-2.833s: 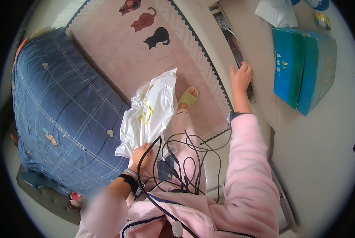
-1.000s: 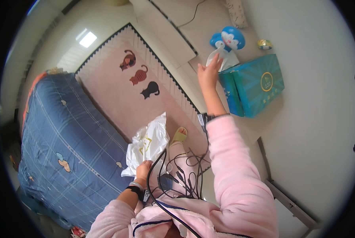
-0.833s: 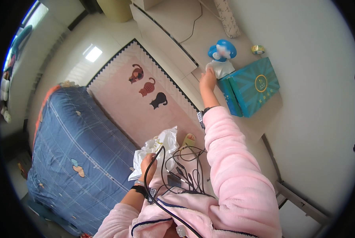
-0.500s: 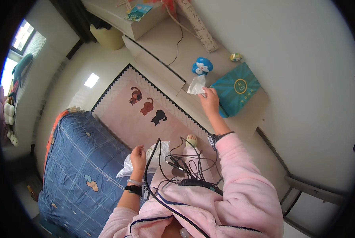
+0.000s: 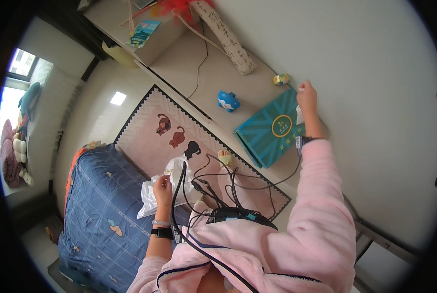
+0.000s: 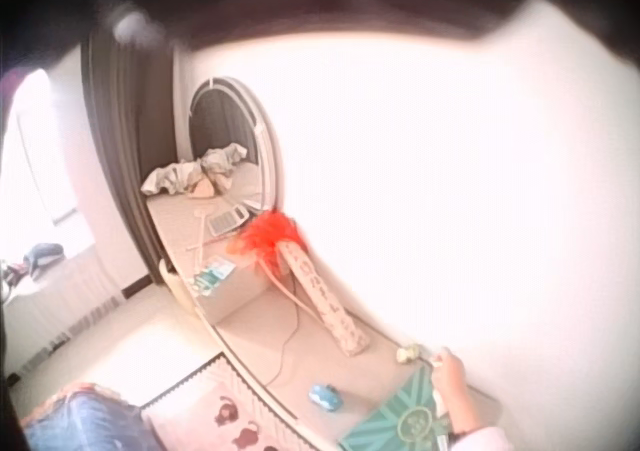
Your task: The person organizes items on a cluttered desk in a bedroom. They move a tissue box, a gift bag, a plastic bag, a red feather duster, a small box, and a power strip into a drawer.
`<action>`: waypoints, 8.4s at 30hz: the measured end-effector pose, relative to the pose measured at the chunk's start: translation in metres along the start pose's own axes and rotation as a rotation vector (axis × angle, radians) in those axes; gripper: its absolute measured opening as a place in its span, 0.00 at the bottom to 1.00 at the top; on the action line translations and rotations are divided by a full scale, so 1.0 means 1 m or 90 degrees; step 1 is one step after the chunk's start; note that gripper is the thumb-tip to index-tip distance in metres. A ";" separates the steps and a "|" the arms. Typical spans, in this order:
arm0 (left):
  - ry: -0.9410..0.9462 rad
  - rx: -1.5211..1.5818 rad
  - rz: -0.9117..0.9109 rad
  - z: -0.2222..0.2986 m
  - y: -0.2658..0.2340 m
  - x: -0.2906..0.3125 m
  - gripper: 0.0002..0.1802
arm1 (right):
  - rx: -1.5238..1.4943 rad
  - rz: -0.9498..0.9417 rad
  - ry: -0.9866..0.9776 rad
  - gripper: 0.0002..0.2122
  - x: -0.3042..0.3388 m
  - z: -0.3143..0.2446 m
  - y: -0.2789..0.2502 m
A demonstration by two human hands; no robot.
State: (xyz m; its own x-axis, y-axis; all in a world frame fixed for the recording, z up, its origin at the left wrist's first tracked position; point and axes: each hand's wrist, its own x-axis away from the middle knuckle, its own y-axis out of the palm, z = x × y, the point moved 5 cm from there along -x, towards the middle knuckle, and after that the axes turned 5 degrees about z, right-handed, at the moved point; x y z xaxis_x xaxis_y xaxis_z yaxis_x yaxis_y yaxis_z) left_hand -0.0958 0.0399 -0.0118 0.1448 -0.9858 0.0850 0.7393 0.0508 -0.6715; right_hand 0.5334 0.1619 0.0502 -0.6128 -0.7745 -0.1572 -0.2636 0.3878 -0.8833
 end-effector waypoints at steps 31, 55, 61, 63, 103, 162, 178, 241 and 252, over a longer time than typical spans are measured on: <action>0.031 -0.011 -0.238 -0.091 0.022 0.088 0.07 | -0.340 -0.422 0.134 0.09 0.312 -0.041 -0.055; -0.228 -0.149 -0.354 -0.270 0.036 0.273 0.05 | 0.337 -0.291 0.193 0.44 0.384 0.092 0.378; -0.224 -0.149 -0.351 -0.265 0.039 0.269 0.06 | 0.319 -0.308 0.193 0.46 0.377 0.094 0.372; -0.211 -0.165 -0.348 -0.264 0.039 0.267 0.06 | 0.304 -0.318 0.201 0.46 0.375 0.092 0.372; -0.140 -0.203 -0.375 -0.258 0.041 0.256 0.08 | -0.068 -0.488 -0.023 0.11 0.435 0.012 0.253; -0.197 0.331 -0.206 -0.183 -0.020 0.060 0.17 | -0.226 -0.502 -0.109 0.28 0.435 -0.200 0.089; -0.465 0.477 -0.240 -0.242 0.181 0.106 0.19 | -0.534 -0.510 0.774 0.23 0.562 0.083 0.329; -0.450 0.316 -0.273 -0.331 0.327 0.145 0.22 | -0.080 -0.541 0.114 0.18 0.558 0.162 0.508; -0.469 0.423 -0.384 -0.321 0.354 0.166 0.33 | -0.153 -0.708 0.017 0.28 0.530 0.085 0.422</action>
State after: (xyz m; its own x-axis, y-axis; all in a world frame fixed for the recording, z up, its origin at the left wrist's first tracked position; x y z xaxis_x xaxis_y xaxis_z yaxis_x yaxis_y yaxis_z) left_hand -0.0213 -0.1576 -0.4719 -0.1623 -0.5581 0.8137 0.9866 -0.1060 0.1241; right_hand 0.1610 -0.1272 -0.4436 0.0351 -0.7395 0.6722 -0.8050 -0.4195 -0.4196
